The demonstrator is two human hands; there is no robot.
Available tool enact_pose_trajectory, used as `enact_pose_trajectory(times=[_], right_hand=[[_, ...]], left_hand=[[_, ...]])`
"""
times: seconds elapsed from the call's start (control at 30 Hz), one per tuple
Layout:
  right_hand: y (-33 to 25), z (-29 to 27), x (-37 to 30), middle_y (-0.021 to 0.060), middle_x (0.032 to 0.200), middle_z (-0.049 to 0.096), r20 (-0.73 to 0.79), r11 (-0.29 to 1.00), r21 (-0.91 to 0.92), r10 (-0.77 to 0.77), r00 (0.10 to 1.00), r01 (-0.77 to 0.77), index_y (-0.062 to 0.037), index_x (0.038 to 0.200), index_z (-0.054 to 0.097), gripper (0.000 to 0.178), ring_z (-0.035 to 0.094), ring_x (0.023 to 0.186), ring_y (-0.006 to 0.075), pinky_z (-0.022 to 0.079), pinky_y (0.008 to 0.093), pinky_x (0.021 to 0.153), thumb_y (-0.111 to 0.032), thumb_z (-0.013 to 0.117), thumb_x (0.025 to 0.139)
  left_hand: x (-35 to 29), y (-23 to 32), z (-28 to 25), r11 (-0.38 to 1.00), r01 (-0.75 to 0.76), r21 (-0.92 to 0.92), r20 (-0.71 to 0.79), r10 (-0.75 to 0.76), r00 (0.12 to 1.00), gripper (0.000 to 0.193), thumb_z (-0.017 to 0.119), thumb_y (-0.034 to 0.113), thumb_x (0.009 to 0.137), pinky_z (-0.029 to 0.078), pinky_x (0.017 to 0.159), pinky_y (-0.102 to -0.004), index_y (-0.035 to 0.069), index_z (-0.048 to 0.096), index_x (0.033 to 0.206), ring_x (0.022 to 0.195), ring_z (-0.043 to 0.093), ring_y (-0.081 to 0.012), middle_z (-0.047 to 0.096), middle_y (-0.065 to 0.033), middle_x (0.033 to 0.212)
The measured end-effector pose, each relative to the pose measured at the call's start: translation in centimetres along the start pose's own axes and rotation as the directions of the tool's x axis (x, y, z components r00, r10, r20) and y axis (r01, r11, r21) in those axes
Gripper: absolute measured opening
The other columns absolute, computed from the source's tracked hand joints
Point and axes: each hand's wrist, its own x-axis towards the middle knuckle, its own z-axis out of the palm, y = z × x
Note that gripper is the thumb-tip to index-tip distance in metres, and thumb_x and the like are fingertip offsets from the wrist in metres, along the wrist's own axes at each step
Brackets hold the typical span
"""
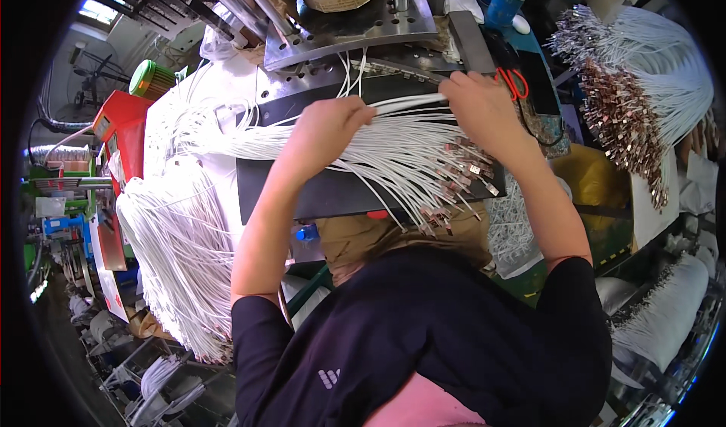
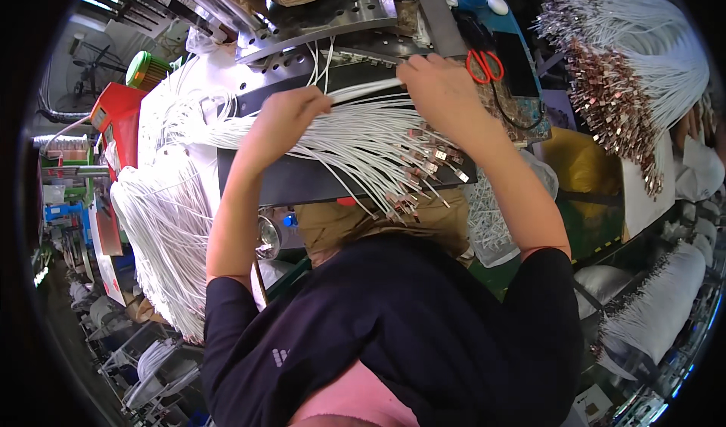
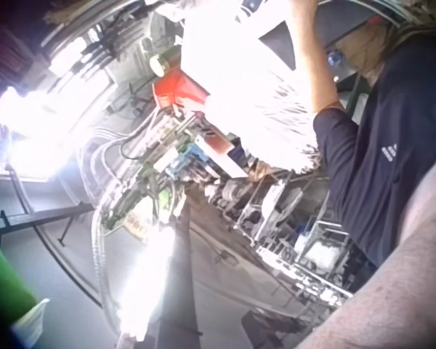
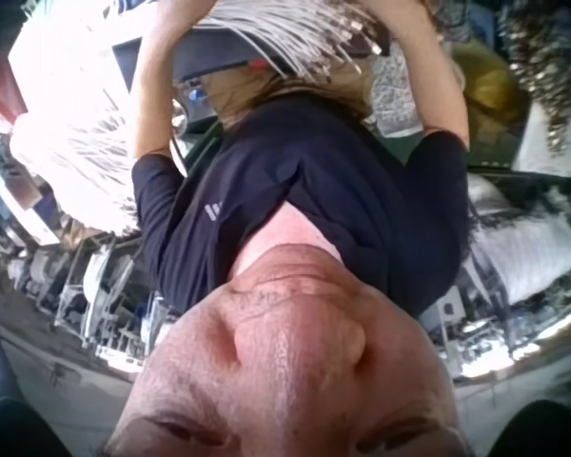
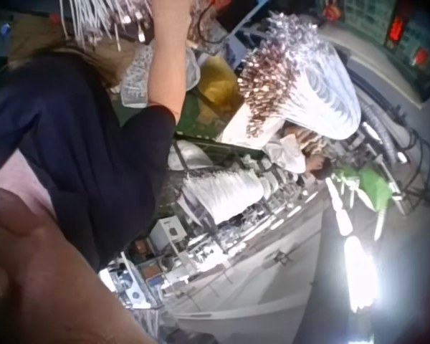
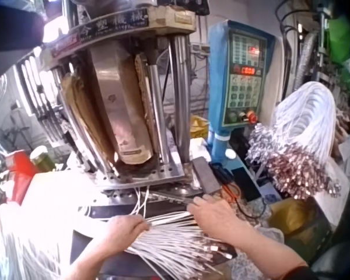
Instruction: The person is manually inserting bundles of white wires into a connector assembly machine for processing.
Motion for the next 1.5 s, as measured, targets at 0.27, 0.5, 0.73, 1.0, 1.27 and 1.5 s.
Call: enact_pose_trajectory(times=[0.27,0.5,0.73,1.0,1.27,1.5], right_hand=[[0.5,3.9,0.3,0.0096,0.107,0.065,-0.025,0.925,0.374,0.085,0.996,-0.069,-0.0092,0.107,0.065,0.021,0.06,0.106,0.0302,0.053,0.0396,0.081,-0.012,0.062,0.087],[-2.2,2.8,0.0,0.0107,0.111,0.067,-0.174,0.882,0.204,-0.395,0.902,0.426,-0.0038,0.114,0.064,0.027,0.063,0.105,0.0267,0.053,0.0376,0.084,-0.015,0.062,0.09],[0.8,5.1,1.7,0.008,0.117,0.068,0.073,0.184,0.978,0.155,0.985,-0.101,-0.0005,0.124,0.061,0.032,0.064,0.102,0.0171,0.052,0.0321,0.086,-0.019,0.056,0.099],[-1.7,5.2,3.8,0.0077,0.107,0.069,0.1,0.22,0.97,0.018,0.995,-0.101,-0.0017,0.122,0.064,0.034,0.065,0.094,0.0166,0.051,0.0305,0.083,-0.026,0.056,0.1],[-0.5,8.8,2.2,0.0121,0.091,0.067,-0.26,0.859,0.419,-0.196,0.945,0.294,-0.0072,0.105,0.07,0.023,0.066,0.088,0.0301,0.053,0.04,0.076,-0.025,0.06,0.093],[0.1,7.7,3.3,0.0109,0.096,0.064,-0.179,0.908,0.417,0.031,0.983,0.047,-0.007,0.104,0.07,0.021,0.062,0.097,0.0341,0.053,0.0421,0.078,-0.019,0.063,0.089]], left_hand=[[0.2,0.0,1.0,0.995,0.087,0.055,-0.234,-0.072,0.969,0.027,0.057,0.028,0.099,0.05,0.064,-0.0399,0.004,0.066,0.093,0.071,0.066,-0.0343,0.068,-0.0157,0.078],[-2.9,2.9,5.8,0.418,0.568,-0.709,0.593,-0.081,0.801,0.029,0.052,0.026,0.104,0.039,0.054,-0.0218,0.001,0.064,0.101,0.061,0.05,-0.0078,0.057,0.0022,0.075],[-2.1,2.0,6.4,0.435,0.537,-0.723,0.516,-0.177,0.838,0.028,0.05,0.025,0.104,0.034,0.051,-0.0209,0.001,0.064,0.105,0.057,0.044,-0.0058,0.054,0.0022,0.072],[0.0,1.1,7.5,0.384,0.469,-0.795,0.415,-0.219,0.883,0.031,0.051,0.027,0.104,0.031,0.05,-0.0207,0.002,0.063,0.118,0.058,0.044,-0.0051,0.057,0.0018,0.075],[4.2,0.3,5.9,0.293,0.41,-0.864,0.299,-0.356,0.885,0.031,0.052,0.025,0.104,0.037,0.056,-0.0199,0.003,0.062,0.122,0.063,0.05,-0.0083,0.062,-0.003,0.082],[5.8,-4.2,7.4,0.182,0.405,-0.896,0.299,-0.427,0.854,0.03,0.055,0.019,0.102,0.048,0.064,-0.0227,0.001,0.061,0.124,0.071,0.059,-0.012,0.068,-0.007,0.092]])
